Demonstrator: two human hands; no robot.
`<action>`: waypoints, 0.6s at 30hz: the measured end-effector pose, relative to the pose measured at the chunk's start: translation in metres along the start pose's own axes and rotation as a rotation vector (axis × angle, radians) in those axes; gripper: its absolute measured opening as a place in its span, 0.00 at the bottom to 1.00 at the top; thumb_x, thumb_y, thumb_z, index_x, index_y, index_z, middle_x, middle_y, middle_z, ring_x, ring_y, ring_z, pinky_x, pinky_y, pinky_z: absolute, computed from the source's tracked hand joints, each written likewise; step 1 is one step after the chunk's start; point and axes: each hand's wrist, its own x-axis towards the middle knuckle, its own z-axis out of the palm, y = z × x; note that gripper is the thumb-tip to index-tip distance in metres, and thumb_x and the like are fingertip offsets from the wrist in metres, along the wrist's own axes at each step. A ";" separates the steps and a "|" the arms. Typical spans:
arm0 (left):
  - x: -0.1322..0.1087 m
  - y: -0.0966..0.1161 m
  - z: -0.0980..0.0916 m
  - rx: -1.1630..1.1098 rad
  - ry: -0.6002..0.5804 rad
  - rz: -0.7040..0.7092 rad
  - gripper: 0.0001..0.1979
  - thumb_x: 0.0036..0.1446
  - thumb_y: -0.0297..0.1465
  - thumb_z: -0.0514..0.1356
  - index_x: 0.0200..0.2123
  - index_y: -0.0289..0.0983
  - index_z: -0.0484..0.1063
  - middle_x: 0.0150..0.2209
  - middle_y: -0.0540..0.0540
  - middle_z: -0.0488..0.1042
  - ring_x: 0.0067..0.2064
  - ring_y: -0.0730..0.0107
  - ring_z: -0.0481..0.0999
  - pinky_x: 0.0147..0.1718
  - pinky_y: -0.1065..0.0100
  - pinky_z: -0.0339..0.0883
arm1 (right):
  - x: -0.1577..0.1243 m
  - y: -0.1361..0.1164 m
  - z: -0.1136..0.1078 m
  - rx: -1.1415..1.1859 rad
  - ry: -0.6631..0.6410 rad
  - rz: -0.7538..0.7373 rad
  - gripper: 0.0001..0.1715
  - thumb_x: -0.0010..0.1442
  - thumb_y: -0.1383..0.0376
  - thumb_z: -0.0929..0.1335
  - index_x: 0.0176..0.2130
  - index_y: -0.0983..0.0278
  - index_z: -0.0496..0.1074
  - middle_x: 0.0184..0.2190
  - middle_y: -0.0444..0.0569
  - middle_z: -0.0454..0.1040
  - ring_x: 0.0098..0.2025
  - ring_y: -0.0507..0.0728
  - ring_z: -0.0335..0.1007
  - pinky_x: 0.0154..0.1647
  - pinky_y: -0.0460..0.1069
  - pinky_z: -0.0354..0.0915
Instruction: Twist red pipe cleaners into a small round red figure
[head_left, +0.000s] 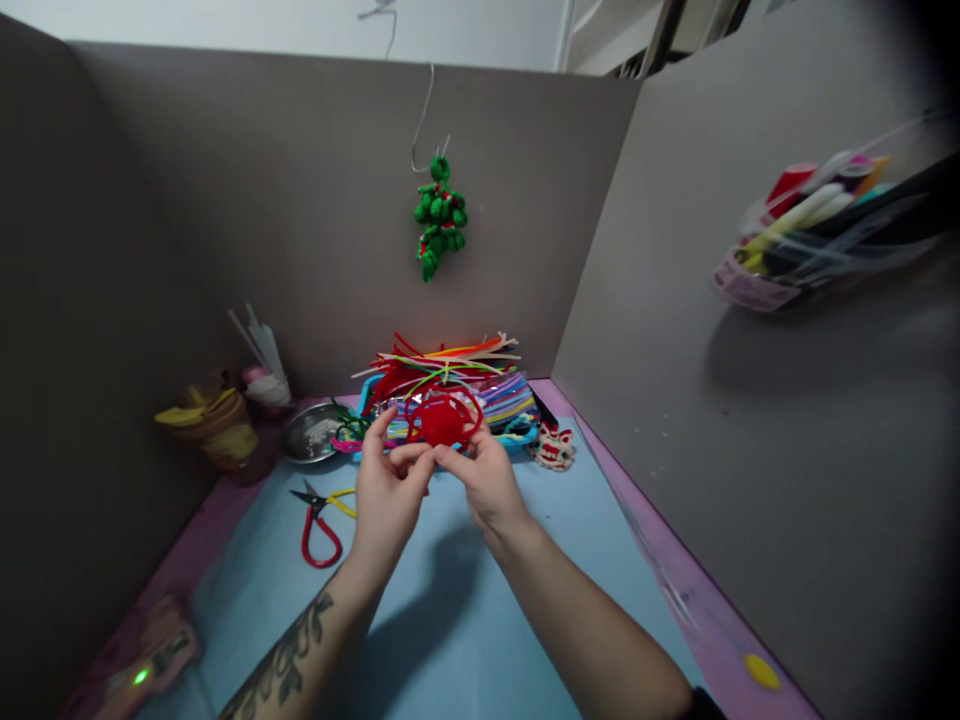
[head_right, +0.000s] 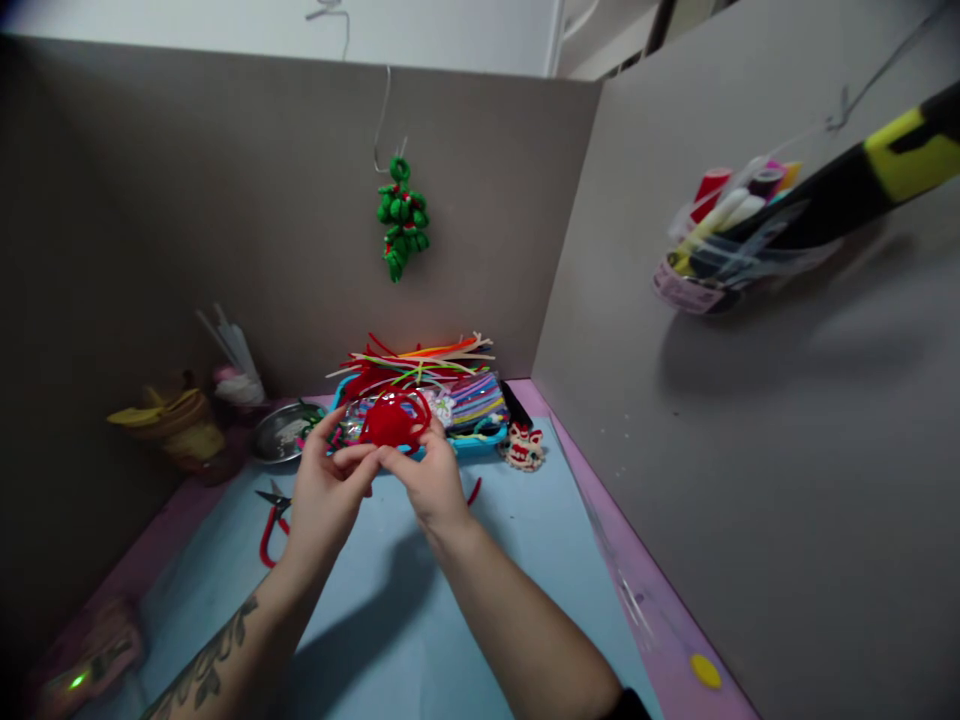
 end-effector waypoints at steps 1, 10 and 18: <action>-0.001 0.000 0.001 -0.005 -0.007 0.011 0.39 0.47 0.29 0.67 0.61 0.38 0.55 0.27 0.50 0.76 0.20 0.76 0.68 0.19 0.75 0.62 | 0.000 -0.001 0.001 0.053 -0.001 0.034 0.16 0.44 0.65 0.75 0.37 0.63 0.76 0.38 0.47 0.77 0.40 0.58 0.73 0.48 0.55 0.68; -0.006 -0.022 -0.004 0.190 0.087 0.277 0.29 0.51 0.27 0.65 0.57 0.40 0.61 0.34 0.45 0.79 0.34 0.69 0.78 0.34 0.72 0.69 | -0.001 0.004 -0.004 -0.075 -0.023 -0.090 0.22 0.45 0.60 0.76 0.41 0.62 0.76 0.41 0.49 0.79 0.46 0.60 0.74 0.52 0.57 0.67; -0.004 -0.040 -0.008 0.370 0.081 0.556 0.23 0.56 0.27 0.61 0.54 0.39 0.61 0.36 0.45 0.81 0.37 0.65 0.82 0.36 0.68 0.74 | -0.004 0.016 0.001 -0.001 -0.005 -0.134 0.19 0.48 0.59 0.75 0.41 0.61 0.77 0.42 0.48 0.79 0.51 0.61 0.71 0.56 0.56 0.64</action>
